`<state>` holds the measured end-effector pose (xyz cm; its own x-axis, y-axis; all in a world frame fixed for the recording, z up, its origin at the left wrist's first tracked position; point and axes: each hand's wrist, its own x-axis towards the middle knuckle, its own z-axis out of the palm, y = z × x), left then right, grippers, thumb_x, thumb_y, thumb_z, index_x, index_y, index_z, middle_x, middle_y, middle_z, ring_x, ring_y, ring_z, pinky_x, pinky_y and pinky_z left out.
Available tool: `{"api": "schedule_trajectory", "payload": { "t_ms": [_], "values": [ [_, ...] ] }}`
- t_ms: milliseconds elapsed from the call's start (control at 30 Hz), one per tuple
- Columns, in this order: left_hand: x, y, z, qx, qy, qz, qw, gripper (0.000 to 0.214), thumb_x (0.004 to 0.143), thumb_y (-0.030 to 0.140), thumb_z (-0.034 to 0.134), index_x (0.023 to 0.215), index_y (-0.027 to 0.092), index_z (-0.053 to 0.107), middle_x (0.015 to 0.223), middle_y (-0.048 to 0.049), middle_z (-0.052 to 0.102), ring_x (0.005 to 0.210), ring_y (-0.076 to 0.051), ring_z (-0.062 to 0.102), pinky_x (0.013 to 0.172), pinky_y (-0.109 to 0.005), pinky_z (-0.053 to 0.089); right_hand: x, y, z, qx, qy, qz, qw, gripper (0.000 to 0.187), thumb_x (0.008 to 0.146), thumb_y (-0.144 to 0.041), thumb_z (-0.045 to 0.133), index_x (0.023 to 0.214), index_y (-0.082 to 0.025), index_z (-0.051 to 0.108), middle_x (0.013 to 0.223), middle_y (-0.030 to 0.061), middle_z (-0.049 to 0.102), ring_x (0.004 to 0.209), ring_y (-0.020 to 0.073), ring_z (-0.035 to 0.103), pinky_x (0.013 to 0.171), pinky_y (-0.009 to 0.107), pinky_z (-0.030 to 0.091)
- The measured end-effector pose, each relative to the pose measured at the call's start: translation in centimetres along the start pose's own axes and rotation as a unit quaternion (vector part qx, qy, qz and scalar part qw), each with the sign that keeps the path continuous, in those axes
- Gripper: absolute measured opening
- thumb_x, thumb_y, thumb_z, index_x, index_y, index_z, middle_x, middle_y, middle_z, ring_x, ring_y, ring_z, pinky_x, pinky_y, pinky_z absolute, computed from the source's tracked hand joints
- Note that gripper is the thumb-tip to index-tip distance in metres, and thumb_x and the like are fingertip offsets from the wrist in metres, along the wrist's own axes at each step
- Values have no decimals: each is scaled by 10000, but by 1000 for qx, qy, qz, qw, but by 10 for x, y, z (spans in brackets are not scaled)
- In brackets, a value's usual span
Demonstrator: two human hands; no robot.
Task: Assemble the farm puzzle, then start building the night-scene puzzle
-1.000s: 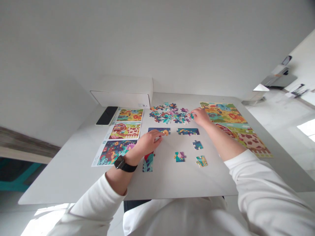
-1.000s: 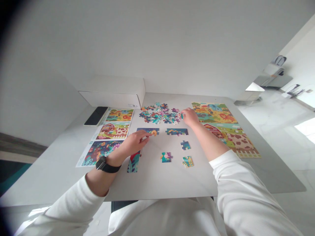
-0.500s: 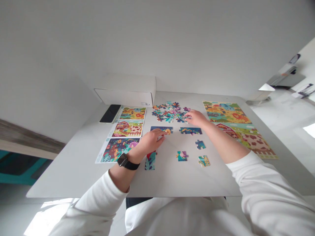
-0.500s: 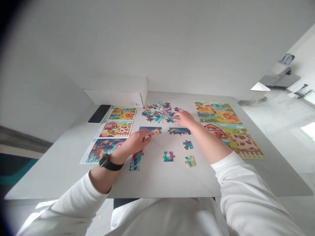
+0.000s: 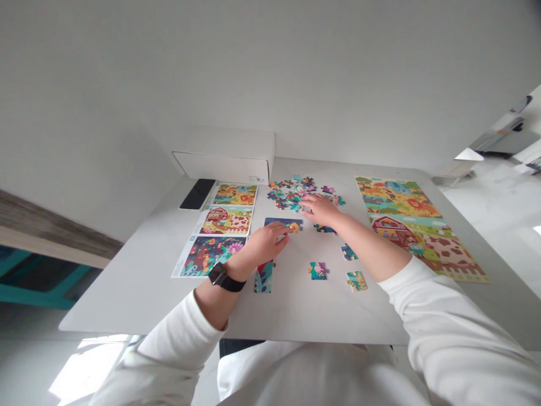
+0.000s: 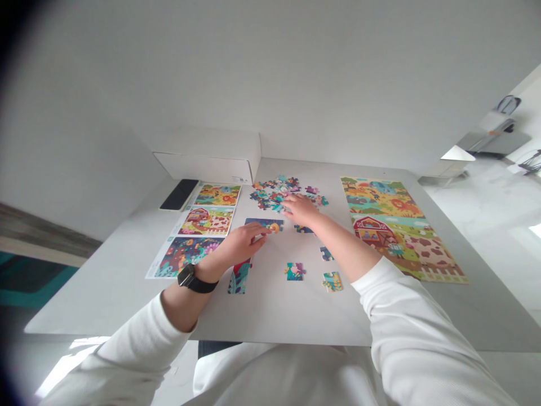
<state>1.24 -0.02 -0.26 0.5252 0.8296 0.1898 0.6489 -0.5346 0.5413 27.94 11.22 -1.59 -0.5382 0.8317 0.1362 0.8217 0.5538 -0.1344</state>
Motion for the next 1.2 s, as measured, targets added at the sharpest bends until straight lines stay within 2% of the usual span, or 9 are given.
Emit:
{"api": "schedule_trajectory", "payload": {
  "t_ms": [233, 400, 600, 800, 1000, 1100, 1200],
  "values": [
    [-1, 1, 1, -3, -8, -1, 1000, 294, 1033, 211, 604, 1243, 241, 808, 1267, -91, 775, 875, -198, 735, 847, -319, 585, -2, 6, -5, -33, -5, 64, 997, 383, 1041, -333, 665, 1398, -263, 784, 1487, 129, 709, 1357, 371, 637, 1189, 519, 477],
    [-1, -2, 4, 1, -6, 1, 1000, 307, 1030, 208, 614, 1264, 250, 808, 1264, -85, 776, 886, -202, 741, 871, -322, 585, -6, 4, -10, -45, -16, 111, 993, 438, 1051, -388, 636, 1455, -264, 748, 1530, 145, 666, 1389, 398, 605, 1174, 547, 480],
    [-1, -3, 5, 5, -5, 2, 1000, 315, 1034, 217, 613, 1282, 249, 805, 1251, -83, 778, 884, -203, 744, 883, -320, 585, -6, 3, -7, -48, -11, 104, 993, 459, 1051, -388, 637, 1475, -239, 727, 1528, 154, 658, 1393, 374, 602, 1187, 496, 468],
    [-2, -3, 6, 2, -3, 0, 1000, 313, 1037, 227, 611, 1282, 248, 804, 1251, -85, 779, 883, -198, 742, 873, -308, 579, -1, -6, -6, -32, 4, 85, 996, 431, 1036, -450, 692, 1399, -230, 769, 1432, 157, 693, 1349, 366, 630, 1178, 495, 474],
    [-1, -5, 7, -6, 4, 13, 1000, 320, 1033, 218, 600, 1276, 238, 807, 1251, -91, 779, 906, -202, 747, 881, -310, 580, 6, -12, -2, 1, 15, 116, 993, 375, 932, -463, 823, 1241, -251, 820, 1360, 150, 713, 1291, 378, 660, 1123, 503, 507],
    [-1, -7, 9, -6, 7, 16, 1000, 317, 1028, 225, 605, 1274, 235, 804, 1244, -88, 781, 978, -218, 759, 905, -313, 585, 9, -7, -1, 34, 17, 124, 992, 324, 843, -410, 891, 1115, -252, 812, 1292, 136, 739, 1216, 362, 692, 1073, 482, 533],
    [-1, -9, 11, -6, 11, 16, 1000, 311, 1019, 223, 612, 1265, 230, 802, 1237, -85, 784, 1030, -227, 765, 935, -317, 589, 10, 0, -1, 63, 34, 117, 991, 350, 761, -316, 921, 1064, -242, 763, 1251, 135, 757, 1160, 349, 705, 1013, 461, 549]
  ]
}}
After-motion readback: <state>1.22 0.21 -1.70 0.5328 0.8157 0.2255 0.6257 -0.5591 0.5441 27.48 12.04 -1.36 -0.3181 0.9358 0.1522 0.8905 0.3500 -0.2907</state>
